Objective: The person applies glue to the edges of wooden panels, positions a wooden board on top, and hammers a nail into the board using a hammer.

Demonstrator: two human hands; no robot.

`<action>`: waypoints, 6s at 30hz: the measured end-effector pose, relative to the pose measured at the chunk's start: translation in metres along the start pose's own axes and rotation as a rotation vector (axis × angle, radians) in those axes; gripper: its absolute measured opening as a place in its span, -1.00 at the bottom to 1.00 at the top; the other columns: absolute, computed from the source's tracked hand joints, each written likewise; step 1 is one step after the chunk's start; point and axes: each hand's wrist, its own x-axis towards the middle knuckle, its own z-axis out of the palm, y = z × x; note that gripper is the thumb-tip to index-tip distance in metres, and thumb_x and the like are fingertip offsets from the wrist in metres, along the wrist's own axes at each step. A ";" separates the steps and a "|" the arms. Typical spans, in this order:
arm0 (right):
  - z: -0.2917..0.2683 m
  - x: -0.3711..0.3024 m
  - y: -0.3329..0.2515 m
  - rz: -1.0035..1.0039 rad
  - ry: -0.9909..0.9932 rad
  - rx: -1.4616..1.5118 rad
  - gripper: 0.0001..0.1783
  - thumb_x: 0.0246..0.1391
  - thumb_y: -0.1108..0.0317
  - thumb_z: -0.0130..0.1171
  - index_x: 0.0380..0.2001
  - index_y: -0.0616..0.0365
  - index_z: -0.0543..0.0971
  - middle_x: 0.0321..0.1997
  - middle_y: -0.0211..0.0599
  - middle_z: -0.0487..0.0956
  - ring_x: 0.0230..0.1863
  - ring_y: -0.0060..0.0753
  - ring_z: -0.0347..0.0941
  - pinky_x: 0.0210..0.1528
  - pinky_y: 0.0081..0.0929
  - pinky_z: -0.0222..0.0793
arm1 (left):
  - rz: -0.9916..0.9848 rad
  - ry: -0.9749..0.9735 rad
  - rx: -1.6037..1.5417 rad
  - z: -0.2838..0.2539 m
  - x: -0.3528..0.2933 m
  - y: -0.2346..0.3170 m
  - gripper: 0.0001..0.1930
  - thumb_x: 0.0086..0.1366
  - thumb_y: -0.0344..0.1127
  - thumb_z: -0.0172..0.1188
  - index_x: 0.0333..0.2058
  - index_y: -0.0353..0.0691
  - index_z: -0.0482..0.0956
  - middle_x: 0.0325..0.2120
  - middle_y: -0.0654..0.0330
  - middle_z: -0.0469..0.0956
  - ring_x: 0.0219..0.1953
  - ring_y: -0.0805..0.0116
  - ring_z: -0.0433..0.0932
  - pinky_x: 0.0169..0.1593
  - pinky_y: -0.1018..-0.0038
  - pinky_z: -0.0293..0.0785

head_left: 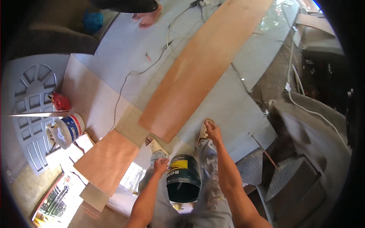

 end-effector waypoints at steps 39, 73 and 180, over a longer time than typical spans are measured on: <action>0.063 -0.148 -0.246 -0.169 0.148 0.120 -0.74 -0.09 0.36 0.17 -0.72 0.25 0.41 -0.73 -0.35 0.40 -0.71 -0.50 0.34 -0.70 -0.41 0.19 | 0.701 0.534 -0.053 -0.061 -0.168 -0.050 -0.33 0.06 -0.22 0.35 0.09 -0.36 0.28 -0.18 -0.02 0.45 -0.31 0.20 0.54 -0.42 0.46 0.54; -0.216 -0.365 -0.562 -1.830 0.014 -1.092 0.01 -0.50 0.01 0.52 0.11 0.11 0.35 0.27 -0.05 0.27 0.36 0.03 0.07 0.32 -0.11 0.05 | 1.520 1.595 -0.350 -0.138 -0.669 0.023 -0.26 -0.42 0.17 0.59 -0.37 -0.14 0.39 -0.60 0.25 0.47 -0.60 0.32 0.48 -0.49 0.43 0.40; 1.033 -0.907 0.071 -1.693 -1.050 -1.477 -0.19 -0.03 -0.37 0.06 -0.64 0.36 0.46 -0.66 0.19 0.41 -0.58 0.23 0.38 -0.48 -0.02 0.24 | 0.161 0.833 -1.980 -0.818 -0.313 -0.674 -0.30 0.16 0.20 0.18 0.03 -0.33 0.43 -0.27 0.11 0.57 -0.31 0.24 0.58 -0.23 0.37 0.52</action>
